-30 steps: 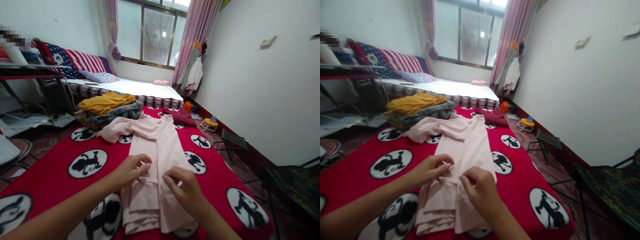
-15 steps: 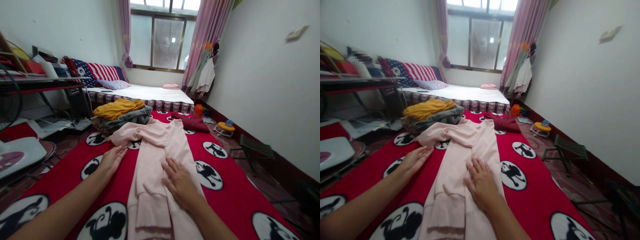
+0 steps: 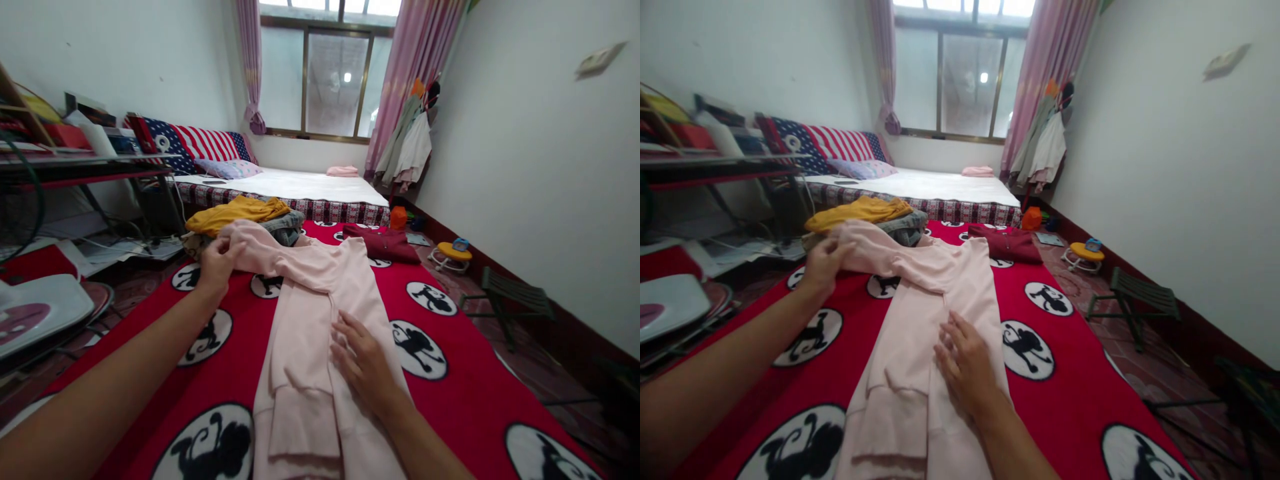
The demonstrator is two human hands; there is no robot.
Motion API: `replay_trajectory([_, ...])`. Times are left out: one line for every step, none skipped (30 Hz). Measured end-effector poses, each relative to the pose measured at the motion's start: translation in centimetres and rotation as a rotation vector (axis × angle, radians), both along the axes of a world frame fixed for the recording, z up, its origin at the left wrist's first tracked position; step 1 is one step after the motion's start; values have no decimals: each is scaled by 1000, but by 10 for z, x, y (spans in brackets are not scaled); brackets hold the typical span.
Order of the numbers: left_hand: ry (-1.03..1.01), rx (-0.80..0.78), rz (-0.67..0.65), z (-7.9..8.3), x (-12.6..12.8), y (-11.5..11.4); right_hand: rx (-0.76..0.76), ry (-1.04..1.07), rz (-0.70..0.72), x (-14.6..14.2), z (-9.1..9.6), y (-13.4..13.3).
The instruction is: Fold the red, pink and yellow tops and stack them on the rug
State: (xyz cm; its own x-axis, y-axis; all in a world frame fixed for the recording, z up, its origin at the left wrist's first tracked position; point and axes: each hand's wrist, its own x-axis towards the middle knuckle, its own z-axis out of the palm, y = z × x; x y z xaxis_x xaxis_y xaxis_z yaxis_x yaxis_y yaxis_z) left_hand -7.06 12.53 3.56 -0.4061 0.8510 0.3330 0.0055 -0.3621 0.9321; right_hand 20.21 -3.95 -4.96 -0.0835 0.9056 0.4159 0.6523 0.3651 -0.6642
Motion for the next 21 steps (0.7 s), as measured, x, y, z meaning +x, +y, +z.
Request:
replay_trajectory([54,153,-10,14,12,-9,29,146,-47,3,-1,1])
replay_trajectory([136,253,-77,27,25,-21,44,297,-108,6,-2,2])
replay_trajectory([228,273,-214,37,38,-35,46,446,-180,10,-2,3])
replay_trajectory([338,245,-411,42,51,-49,40,582,-251,13,-2,3])
replay_trajectory([461,194,-640,42,63,-64,30,700,-303,17,-2,3])
replay_trajectory([574,120,-875,38,74,-76,22,796,-335,21,-2,3])
replay_trajectory([666,41,-1073,29,82,-86,21,867,-349,24,-2,4])
replay_trajectory([742,-28,-1217,16,89,-92,25,909,-351,27,-2,4])
replay_trajectory([798,-76,-1296,2,94,-96,25,925,-350,28,-2,4])
replay_trajectory([839,-98,-1312,-12,97,-97,13,923,-349,30,-1,4])
replay_trajectory([874,-97,-1289,-24,100,-97,-9,914,-349,30,0,4])
replay_trajectory([907,-85,-1247,-33,103,-96,-34,903,-344,30,1,4])
replay_trajectory([940,-66,-1201,-38,105,-96,-59,893,-334,29,3,5])
replay_trajectory([976,-36,-1159,-40,108,-97,-76,887,-324,29,5,5])
replay_trajectory([1012,8,-1122,-38,112,-100,-82,885,-320,28,7,5])
replay_trajectory([1049,63,-1093,-34,115,-104,-73,885,-326,27,9,5])
replay_trajectory([1087,124,-1074,-29,120,-109,-54,882,-338,27,10,5])
replay_trajectory([1121,179,-1073,-25,124,-114,-39,879,-347,27,11,6])
replay_trajectory([1146,218,-1093,-22,127,-118,-31,876,-347,27,11,6])
replay_trajectory([1151,233,-1118,-21,130,-121,-31,873,-341,27,10,6])
replay_trajectory([1121,220,-1127,-22,133,-122,-37,864,-335,28,9,6])
